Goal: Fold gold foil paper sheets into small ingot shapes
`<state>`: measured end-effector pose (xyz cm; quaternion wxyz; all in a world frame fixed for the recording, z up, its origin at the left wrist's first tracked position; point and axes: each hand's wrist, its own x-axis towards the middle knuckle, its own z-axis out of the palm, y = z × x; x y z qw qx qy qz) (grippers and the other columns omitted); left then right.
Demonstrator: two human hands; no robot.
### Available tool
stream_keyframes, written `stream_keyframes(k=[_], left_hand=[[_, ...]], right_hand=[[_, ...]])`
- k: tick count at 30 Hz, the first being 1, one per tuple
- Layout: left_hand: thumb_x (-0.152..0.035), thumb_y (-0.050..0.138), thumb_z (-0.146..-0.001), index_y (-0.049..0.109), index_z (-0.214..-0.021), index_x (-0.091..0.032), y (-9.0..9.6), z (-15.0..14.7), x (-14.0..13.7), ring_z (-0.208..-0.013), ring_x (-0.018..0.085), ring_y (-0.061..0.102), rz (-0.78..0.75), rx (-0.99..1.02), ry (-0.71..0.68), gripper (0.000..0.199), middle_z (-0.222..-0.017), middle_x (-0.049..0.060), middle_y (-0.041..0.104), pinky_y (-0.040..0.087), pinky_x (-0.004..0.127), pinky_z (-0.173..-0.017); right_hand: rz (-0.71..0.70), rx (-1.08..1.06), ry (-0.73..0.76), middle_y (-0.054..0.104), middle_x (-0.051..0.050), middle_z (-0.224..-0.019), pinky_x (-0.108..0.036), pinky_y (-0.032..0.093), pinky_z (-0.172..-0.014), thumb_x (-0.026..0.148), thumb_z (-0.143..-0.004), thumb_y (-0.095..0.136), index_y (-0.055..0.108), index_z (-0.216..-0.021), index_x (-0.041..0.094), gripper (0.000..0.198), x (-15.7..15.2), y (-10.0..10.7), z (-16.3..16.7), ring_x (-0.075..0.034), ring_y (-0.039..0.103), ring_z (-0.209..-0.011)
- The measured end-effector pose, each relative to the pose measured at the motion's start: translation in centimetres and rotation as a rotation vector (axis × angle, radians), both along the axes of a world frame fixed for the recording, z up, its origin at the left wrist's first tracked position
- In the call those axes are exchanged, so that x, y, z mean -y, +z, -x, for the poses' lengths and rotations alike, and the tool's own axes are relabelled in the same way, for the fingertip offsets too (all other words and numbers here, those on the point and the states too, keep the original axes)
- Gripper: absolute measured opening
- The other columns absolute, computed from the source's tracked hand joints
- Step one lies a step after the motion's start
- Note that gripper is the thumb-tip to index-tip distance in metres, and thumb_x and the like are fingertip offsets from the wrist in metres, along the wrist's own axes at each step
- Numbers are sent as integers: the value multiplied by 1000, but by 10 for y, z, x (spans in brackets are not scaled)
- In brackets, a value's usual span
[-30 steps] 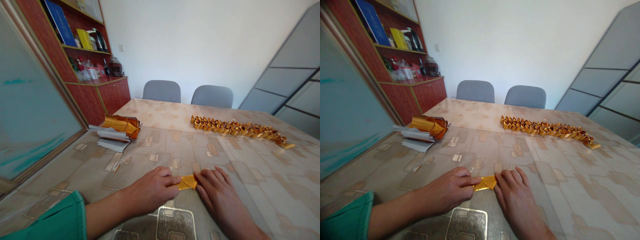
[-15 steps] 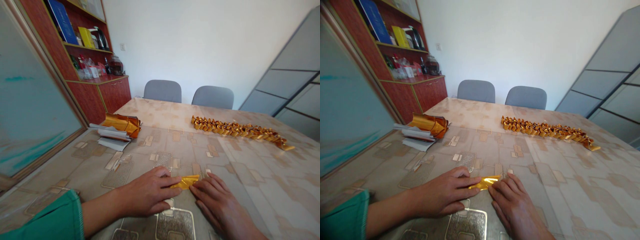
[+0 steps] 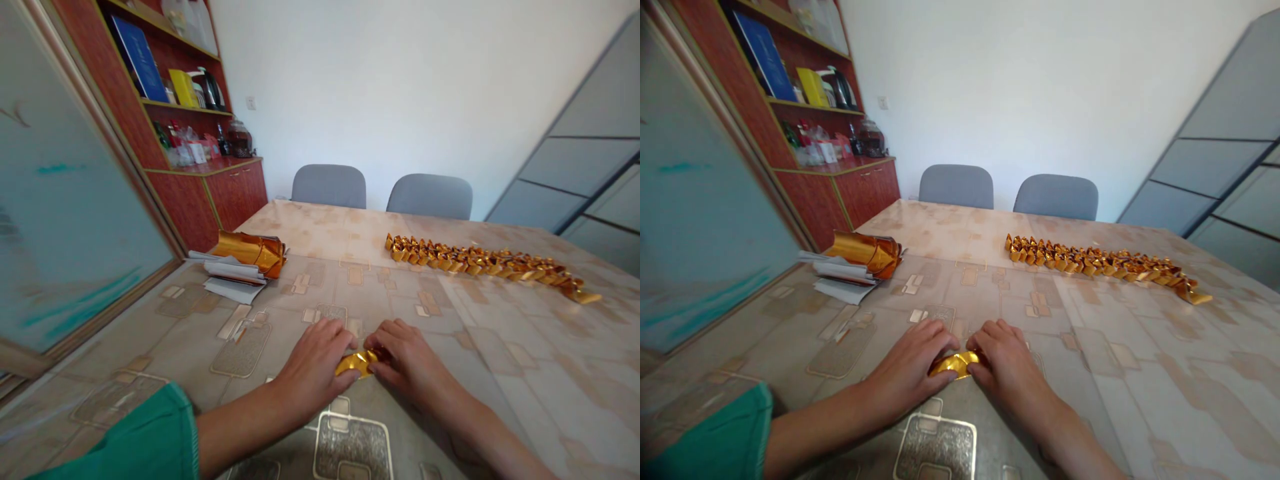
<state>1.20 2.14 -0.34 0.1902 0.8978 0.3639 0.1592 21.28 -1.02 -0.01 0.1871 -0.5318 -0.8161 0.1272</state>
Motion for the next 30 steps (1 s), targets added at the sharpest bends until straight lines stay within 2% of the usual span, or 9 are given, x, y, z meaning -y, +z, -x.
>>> stream_keyframes(k=[4,7,10,13,16,20,23,26,30], left_hand=[[-21,68,-81,56,-87,-19,-3,3,1,-92,22,51,55,39,25,14,-92,2,57,40,33,-78],[-14,67,-78,54,-85,-19,-3,2,1,-86,19,52,152,132,24,16,-89,0,57,39,29,-75],[-10,64,-78,52,-83,-19,-2,0,4,-77,15,52,290,238,12,16,-81,-2,57,38,25,-69],[-13,63,-80,52,-83,-20,-1,-1,6,-70,13,50,380,363,-1,13,-76,-3,56,37,23,-65],[-18,62,-83,54,-85,-19,-1,0,8,-67,13,51,434,465,3,8,-74,-3,56,38,22,-62],[-26,66,-83,62,-83,-17,1,1,8,-64,12,52,488,515,41,10,-70,-2,58,38,22,-59],[-30,66,-84,67,-77,-15,3,3,8,-61,12,51,509,504,55,16,-66,-1,61,36,21,-57],[-24,65,-82,68,-71,-14,4,5,6,-57,11,50,550,495,70,15,-61,-1,60,34,21,-54],[-23,64,-81,66,-70,-14,5,5,5,-55,10,50,602,521,89,14,-61,-1,60,34,20,-52]], right_hand=[[15,-96,-8,61,-1,-84,-32,39,-74,2,-75,65,61,-83,20,20,-2,-6,-1,-19,55,-83],[17,-187,-6,61,0,-82,-31,38,-74,-1,-73,64,59,-79,20,23,-2,-8,2,-19,55,-82],[47,-262,-10,62,1,-78,-30,38,-73,1,-75,66,60,-78,20,21,0,-7,4,-19,56,-79],[78,-342,24,66,0,-80,-31,39,-72,12,-83,69,64,-84,21,11,4,-2,5,-19,58,-78],[23,-372,82,66,1,-76,-32,37,-72,23,-90,66,65,-81,22,10,7,4,6,-19,57,-77],[-106,-319,118,66,1,-74,-35,35,-78,24,-92,65,64,-79,22,14,9,8,10,-18,56,-77],[-131,-334,117,65,1,-72,-37,35,-80,25,-91,67,67,-79,22,13,10,9,8,-18,56,-75],[-59,-465,44,65,1,-71,-36,39,-77,28,-89,69,71,-78,24,12,8,6,0,-18,58,-74],[117,-741,-54,67,-1,-79,-31,43,-69,31,-87,70,73,-86,25,7,6,-1,-9,-17,60,-74]])
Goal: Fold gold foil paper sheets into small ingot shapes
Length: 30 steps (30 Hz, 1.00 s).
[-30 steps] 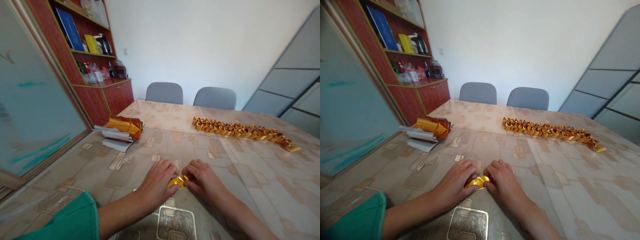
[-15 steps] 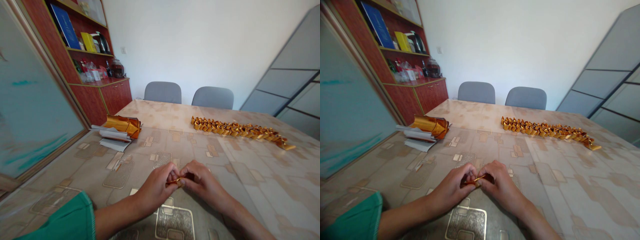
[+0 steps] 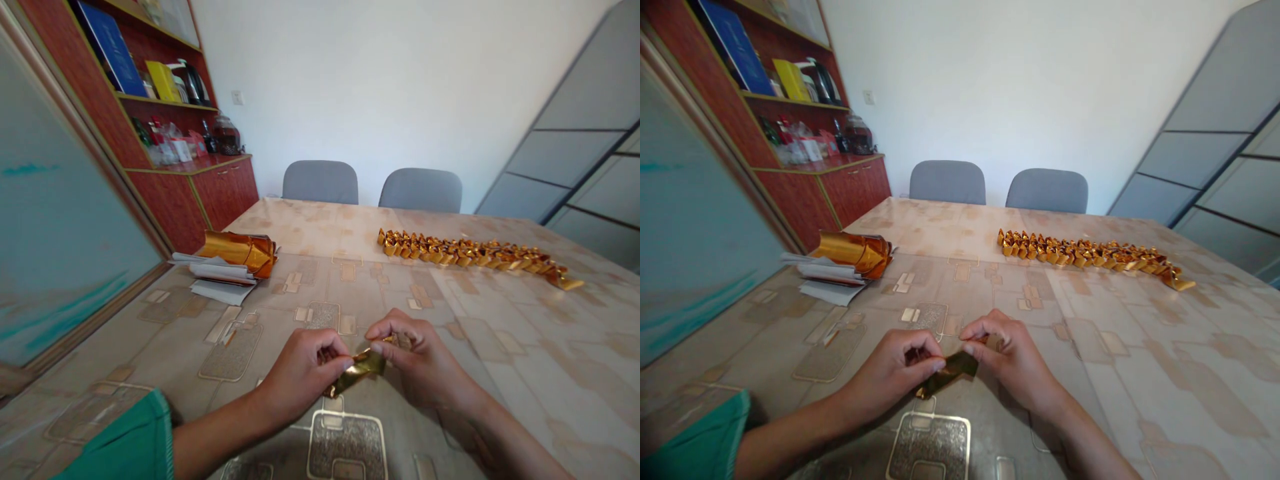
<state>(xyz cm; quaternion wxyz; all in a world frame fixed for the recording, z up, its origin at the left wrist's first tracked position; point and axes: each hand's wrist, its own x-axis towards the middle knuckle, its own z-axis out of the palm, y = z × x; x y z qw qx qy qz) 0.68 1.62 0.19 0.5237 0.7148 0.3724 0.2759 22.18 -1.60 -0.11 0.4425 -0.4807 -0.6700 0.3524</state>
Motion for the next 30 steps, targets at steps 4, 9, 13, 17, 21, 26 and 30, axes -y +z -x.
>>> stream_keyframes(k=[4,9,13,17,21,26,30], left_hand=[[-24,63,-80,65,-68,-14,5,0,0,-55,11,51,19,5,12,16,-60,0,60,34,20,-51],[-26,69,-75,65,-66,-14,10,2,-4,-58,11,52,122,106,92,16,-61,0,60,36,21,-55],[-39,77,-73,63,-74,-16,6,0,-7,-56,10,50,415,354,236,28,-64,-2,59,36,20,-52],[-45,82,-68,61,-78,-16,2,-6,-4,-60,11,54,555,536,294,37,-67,-2,61,41,21,-58],[-42,84,-68,62,-78,-16,0,-13,5,-68,13,59,582,615,277,36,-73,0,65,46,24,-67],[-39,81,-74,63,-80,-15,-1,-15,10,-68,10,56,557,600,250,31,-73,-1,62,45,23,-68],[-37,78,-75,63,-81,-14,0,-13,6,-62,9,53,504,530,213,28,-69,-1,61,43,22,-61]], right_hand=[[178,-269,-30,67,0,-75,-28,43,-58,41,-81,75,71,-95,23,23,-3,0,-2,-14,57,-62],[136,-311,-275,68,-2,-72,-30,45,-62,50,-71,81,71,-88,21,35,-11,14,-20,-18,61,-67],[100,-291,-307,70,-4,-80,-35,47,-76,54,-74,77,71,-97,22,40,-8,21,-14,-21,62,-78],[366,-468,-45,70,-8,-94,-36,47,-79,59,-83,66,69,-103,21,44,6,13,23,-22,62,-86],[358,-520,32,64,-3,-80,-33,47,-71,52,-79,74,66,-87,19,35,11,-5,47,-18,58,-75],[302,-587,27,65,-2,-77,-31,47,-66,40,-83,74,63,-85,20,23,10,-13,46,-16,60,-71],[225,-510,-27,64,-1,-74,-30,45,-63,39,-86,68,61,-81,21,20,9,-5,42,-16,59,-67]])
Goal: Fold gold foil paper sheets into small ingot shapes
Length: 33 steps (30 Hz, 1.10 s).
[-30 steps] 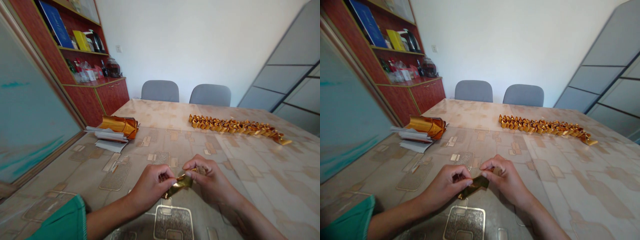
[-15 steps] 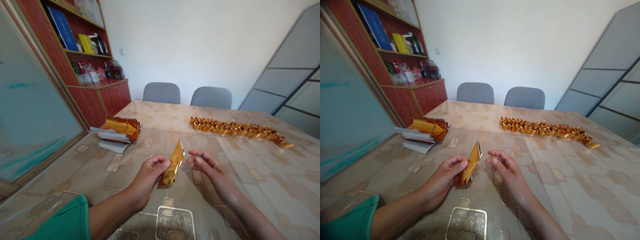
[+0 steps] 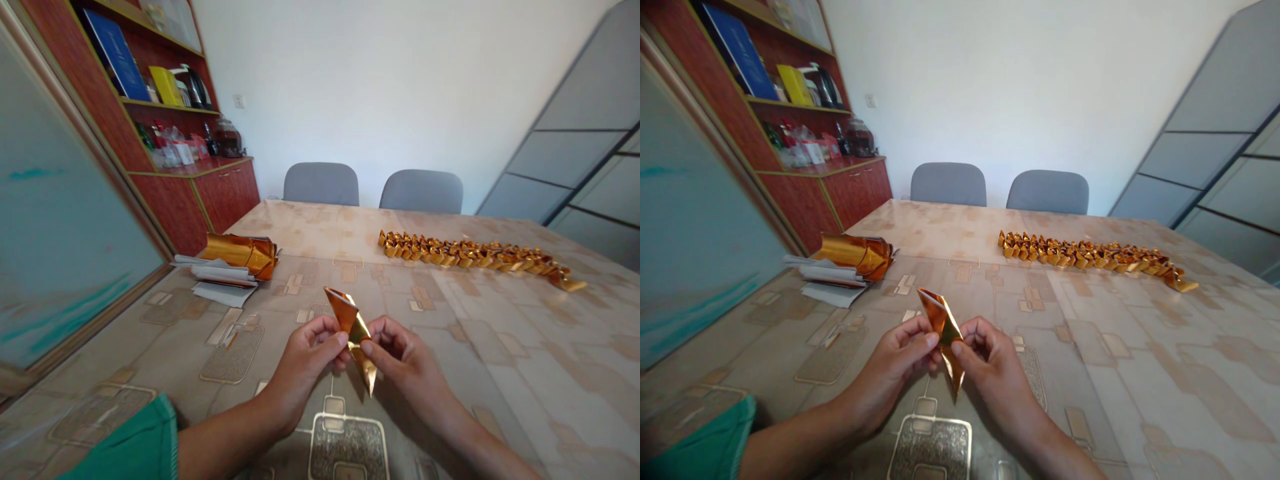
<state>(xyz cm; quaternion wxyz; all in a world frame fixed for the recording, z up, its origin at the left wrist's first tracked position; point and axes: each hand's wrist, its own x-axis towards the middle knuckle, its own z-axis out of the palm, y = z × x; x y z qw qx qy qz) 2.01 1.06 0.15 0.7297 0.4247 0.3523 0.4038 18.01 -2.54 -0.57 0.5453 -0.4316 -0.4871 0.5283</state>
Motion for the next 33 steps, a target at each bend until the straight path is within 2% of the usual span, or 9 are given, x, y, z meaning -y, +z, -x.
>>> stream_keyframes(k=[7,12,14,17,20,23,25,28,33], left_hand=[[-35,82,-71,68,-94,-12,2,1,-1,-65,8,60,111,2,-34,36,-81,3,68,48,20,-62],[-34,86,-67,70,-89,-11,1,1,-1,-69,10,65,155,5,-1,35,-83,4,71,54,23,-68],[-33,87,-65,71,-86,-12,1,2,-2,-65,10,64,180,-3,19,34,-80,3,71,54,23,-66],[-32,87,-63,70,-86,-12,2,4,-4,-68,12,67,213,1,38,35,-82,5,73,55,25,-68],[-30,87,-62,68,-85,-13,5,7,-5,-73,15,70,255,18,45,34,-84,6,74,56,28,-72],[-26,86,-63,66,-85,-14,6,9,-5,-72,14,70,296,32,44,32,-82,4,74,55,27,-71],[-25,86,-64,66,-87,-14,5,9,-4,-71,13,69,315,33,33,32,-82,3,73,55,26,-71],[-27,86,-64,67,-91,-14,3,9,-3,-70,12,68,323,31,-5,35,-85,4,73,55,27,-72],[-28,88,-61,68,-86,-13,1,9,-2,-69,12,67,324,22,-16,36,-83,3,73,55,26,-71]], right_hand=[[-12,185,-28,54,3,-65,-26,38,-55,29,-80,67,56,-73,20,16,-2,2,-2,-11,47,-57],[-42,216,-27,48,5,-62,-24,35,-52,26,-80,67,54,-71,21,16,-4,-6,-3,-10,41,-54],[-41,195,-13,47,6,-62,-24,35,-51,29,-82,69,57,-78,21,15,-2,-6,-4,-10,41,-53],[-38,193,42,52,4,-67,-25,40,-54,39,-92,60,59,-107,23,22,3,1,-10,-14,50,-58],[-162,381,73,65,-3,-89,-33,49,-74,33,-102,40,53,-128,28,30,6,10,-19,-20,62,-83],[-369,639,159,64,-6,-108,-36,50,-85,21,-97,48,53,-130,32,35,5,14,-26,-22,60,-98],[-472,745,178,60,-6,-110,-36,50,-85,15,-92,56,58,-125,33,38,3,14,-27,-22,59,-100],[-554,798,155,57,-5,-105,-33,52,-80,13,-87,64,67,-110,33,31,2,13,-25,-22,59,-97],[-564,765,161,57,-4,-96,-32,52,-69,20,-88,68,73,-107,35,24,2,11,-28,-20,60,-87]])
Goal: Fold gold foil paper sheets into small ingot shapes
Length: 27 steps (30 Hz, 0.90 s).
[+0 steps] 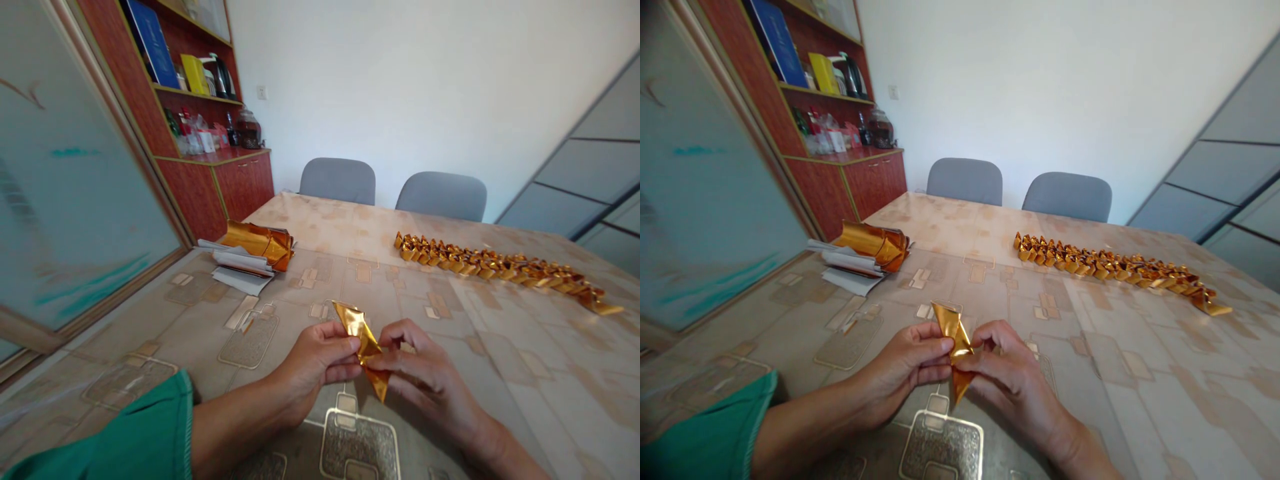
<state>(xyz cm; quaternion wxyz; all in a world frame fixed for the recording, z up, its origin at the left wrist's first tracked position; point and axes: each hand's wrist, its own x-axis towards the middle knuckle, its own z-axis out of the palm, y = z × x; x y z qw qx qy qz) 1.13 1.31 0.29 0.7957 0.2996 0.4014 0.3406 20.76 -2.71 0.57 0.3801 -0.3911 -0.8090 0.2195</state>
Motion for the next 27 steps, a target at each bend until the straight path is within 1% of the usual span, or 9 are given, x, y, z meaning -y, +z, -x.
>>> stream_keyframes(k=[5,7,9,11,14,17,19,23,27], left_hand=[[-31,89,-62,68,-83,-11,-1,-1,1,-66,11,67,-54,-48,-1,36,-80,5,73,53,23,-64],[-33,88,-62,69,-84,-11,0,-1,3,-65,10,66,-91,-70,-1,37,-80,5,73,53,21,-64],[-34,88,-62,70,-84,-11,2,-1,5,-65,10,65,-125,-76,7,37,-80,5,73,52,21,-64],[-35,89,-61,71,-83,-11,3,-2,6,-65,9,64,-147,-64,13,37,-78,4,72,52,20,-63],[-36,89,-61,73,-84,-12,3,-3,8,-67,9,65,-157,-50,1,38,-79,4,73,52,19,-63],[-37,89,-61,74,-85,-12,2,-4,9,-67,9,65,-175,-60,-4,38,-78,4,73,52,19,-64],[-37,89,-61,74,-84,-12,1,-4,10,-67,9,65,-191,-72,-6,37,-77,3,73,52,19,-64],[-40,88,-61,73,-84,-11,0,-6,12,-68,10,65,-195,-93,-34,40,-80,5,74,53,20,-65],[-44,88,-62,72,-85,-10,-2,-7,12,-67,11,65,-172,-94,-46,44,-79,5,73,54,21,-65]], right_hand=[[20,-11,-29,61,-3,-84,-35,48,-67,29,-90,67,77,-102,35,17,-2,4,-3,-21,58,-80],[80,-49,-41,61,-3,-81,-34,47,-68,33,-92,64,78,-96,33,14,-2,7,-2,-21,58,-79],[168,-107,-51,61,-3,-82,-34,46,-68,36,-93,62,77,-91,30,17,-1,6,0,-20,58,-79],[231,-198,-88,60,-2,-80,-33,44,-67,38,-92,62,74,-85,26,18,-2,2,3,-19,57,-76],[292,-331,-190,56,0,-71,-30,39,-60,41,-89,64,63,-72,22,25,-4,-8,8,-17,51,-66],[353,-339,-269,49,2,-65,-28,34,-54,41,-88,62,53,-65,22,31,-6,-15,13,-15,44,-59],[347,-291,-297,49,2,-65,-28,34,-55,37,-88,61,52,-65,22,29,-5,-16,15,-15,44,-60],[226,-143,-327,56,0,-72,-30,38,-62,22,-85,63,54,-67,21,20,-1,-8,16,-17,52,-69],[176,-50,-280,57,-2,-78,-30,39,-67,21,-88,63,54,-67,21,23,2,1,16,-19,54,-76]])
